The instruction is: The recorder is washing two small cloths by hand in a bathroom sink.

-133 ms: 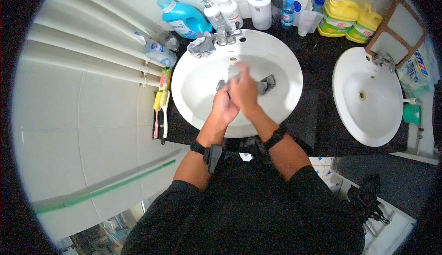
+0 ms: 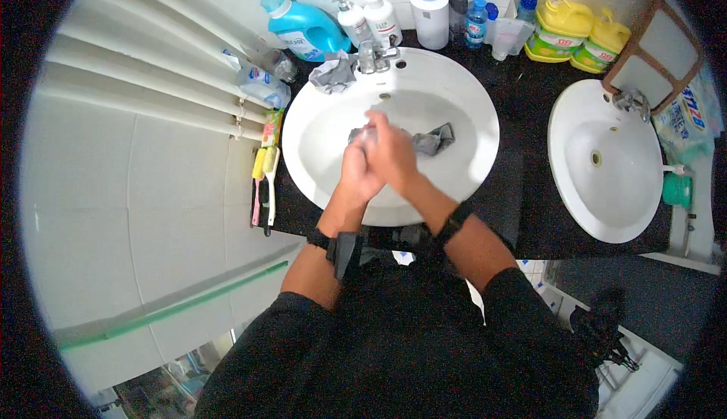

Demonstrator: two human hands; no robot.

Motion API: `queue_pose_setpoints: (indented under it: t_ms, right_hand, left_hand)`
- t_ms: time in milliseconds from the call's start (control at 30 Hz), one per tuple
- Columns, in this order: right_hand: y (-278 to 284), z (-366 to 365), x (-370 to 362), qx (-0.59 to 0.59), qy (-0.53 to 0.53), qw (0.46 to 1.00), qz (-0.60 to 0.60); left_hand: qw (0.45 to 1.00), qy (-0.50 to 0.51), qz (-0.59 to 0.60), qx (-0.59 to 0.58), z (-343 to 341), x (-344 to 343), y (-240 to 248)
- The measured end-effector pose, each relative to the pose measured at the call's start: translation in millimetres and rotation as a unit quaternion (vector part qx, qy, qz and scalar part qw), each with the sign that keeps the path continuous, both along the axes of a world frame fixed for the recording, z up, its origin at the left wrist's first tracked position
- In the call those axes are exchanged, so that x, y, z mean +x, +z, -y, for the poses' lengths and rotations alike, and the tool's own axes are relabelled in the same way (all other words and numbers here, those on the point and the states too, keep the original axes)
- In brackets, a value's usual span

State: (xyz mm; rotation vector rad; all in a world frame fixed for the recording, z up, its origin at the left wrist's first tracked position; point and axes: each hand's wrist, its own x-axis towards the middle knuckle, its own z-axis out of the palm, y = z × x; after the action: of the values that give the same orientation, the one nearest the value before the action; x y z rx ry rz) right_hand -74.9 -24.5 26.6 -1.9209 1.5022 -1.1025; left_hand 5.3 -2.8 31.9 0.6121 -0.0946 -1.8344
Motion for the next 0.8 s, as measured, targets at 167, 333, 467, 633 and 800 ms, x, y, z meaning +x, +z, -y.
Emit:
queue_pose_setpoints:
  t_ms: [167, 333, 467, 633, 800]
  right_hand:
    - [-6.9, 17.5, -2.7, 0.113, -0.052, 0.987, 0.102]
    - [-3.9, 13.1, 6.8, 0.070, 0.004, 0.997, 0.030]
    - [-0.4, 12.1, 16.3, 0.028, -0.013, 0.999, -0.037]
    - [-14.8, 29.9, 4.4, -0.073, 0.104, 0.991, -0.031]
    - [1.0, 2.4, 17.8, -0.090, 0.019, 0.995, -0.036]
  left_hand:
    - [0.993, -0.011, 0.111, 0.044, 4.8, 3.1, -18.7]
    - [0.947, -0.065, 0.300, -0.093, 0.0, 14.1, -15.7]
    - [0.997, -0.054, 0.043, -0.031, -4.2, 5.2, -3.5]
    - [0.995, -0.063, -0.015, 0.076, 4.8, 12.0, -8.4]
    - [0.998, -0.061, 0.034, -0.009, 1.7, 20.4, -6.4]
